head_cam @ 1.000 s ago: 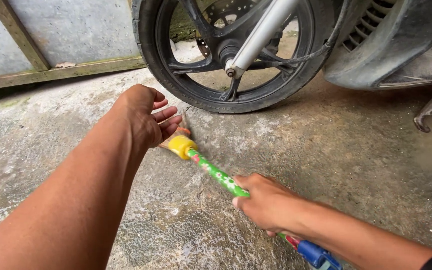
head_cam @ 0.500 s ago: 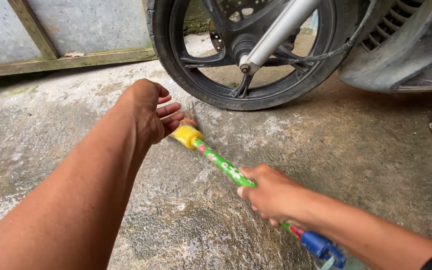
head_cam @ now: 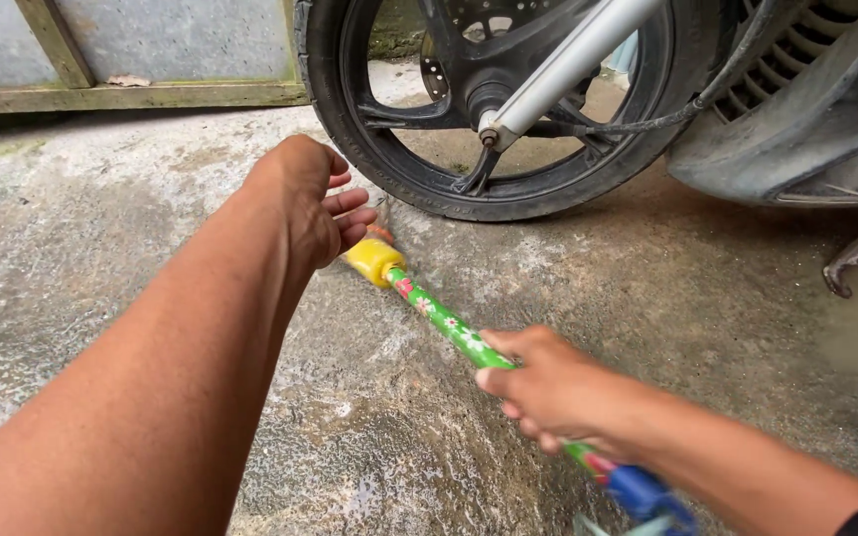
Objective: The person scrubs the front wheel, tire, and lower body panels of a green Yamaha scooter using a long-handled brush with a yellow head and green floral-patterned handle. The person holds the scooter's body with one hand while scrubbing with the other.
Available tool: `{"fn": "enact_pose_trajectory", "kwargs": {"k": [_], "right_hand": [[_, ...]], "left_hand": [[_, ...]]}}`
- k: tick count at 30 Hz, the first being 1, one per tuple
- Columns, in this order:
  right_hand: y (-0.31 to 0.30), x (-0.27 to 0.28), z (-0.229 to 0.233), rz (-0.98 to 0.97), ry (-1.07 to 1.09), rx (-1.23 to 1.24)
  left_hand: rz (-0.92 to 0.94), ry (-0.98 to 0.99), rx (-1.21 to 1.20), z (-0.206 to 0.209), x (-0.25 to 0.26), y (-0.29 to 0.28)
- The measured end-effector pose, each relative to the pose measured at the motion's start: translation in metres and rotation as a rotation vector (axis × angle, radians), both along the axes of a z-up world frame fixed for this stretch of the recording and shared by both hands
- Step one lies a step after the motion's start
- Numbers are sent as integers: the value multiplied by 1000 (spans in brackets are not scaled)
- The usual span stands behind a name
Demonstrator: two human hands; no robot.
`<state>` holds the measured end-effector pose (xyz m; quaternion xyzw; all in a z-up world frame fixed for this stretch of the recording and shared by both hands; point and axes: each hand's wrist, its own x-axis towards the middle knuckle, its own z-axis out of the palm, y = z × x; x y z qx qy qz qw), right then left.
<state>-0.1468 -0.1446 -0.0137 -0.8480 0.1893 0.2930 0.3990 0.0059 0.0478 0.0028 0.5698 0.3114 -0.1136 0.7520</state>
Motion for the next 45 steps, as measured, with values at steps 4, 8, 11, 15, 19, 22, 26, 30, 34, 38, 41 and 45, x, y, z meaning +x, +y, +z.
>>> {"fn": "enact_pose_trajectory", "kwargs": {"k": [4, 8, 11, 15, 19, 22, 26, 30, 34, 38, 41, 45], "right_hand": [[-8, 3, 38, 47, -6, 94], [-4, 28, 13, 76, -133, 80], [6, 20, 2, 84, -83, 69], [0, 1, 24, 199, -4, -5], [-31, 6, 59, 237, -51, -202], [-60, 22, 44, 173, -101, -205], [-80, 16, 19, 128, -98, -191], [-63, 1, 57, 151, 118, -259], [-64, -3, 84, 320, 52, -436], [-81, -8, 61, 267, 59, -521], [-105, -16, 37, 109, 161, -382], [-152, -17, 41, 384, 36, -466]], "left_hand": [[-66, -13, 38, 2, -3, 2], [-77, 8, 6, -4, 5, 7], [-90, -8, 3, -8, 12, 5], [-94, 13, -34, -20, 18, 2], [-119, 73, -62, -19, 10, -7], [-126, 97, -73, -42, 23, -10], [-107, 126, -42, -33, 4, -12], [-4, 172, 30, -41, -6, -17], [-16, 206, 101, -38, -24, -25], [-32, 202, 164, -43, -25, -41], [-43, 197, 210, -50, -27, -63], [-214, 236, 107, -83, -19, -95]]}}
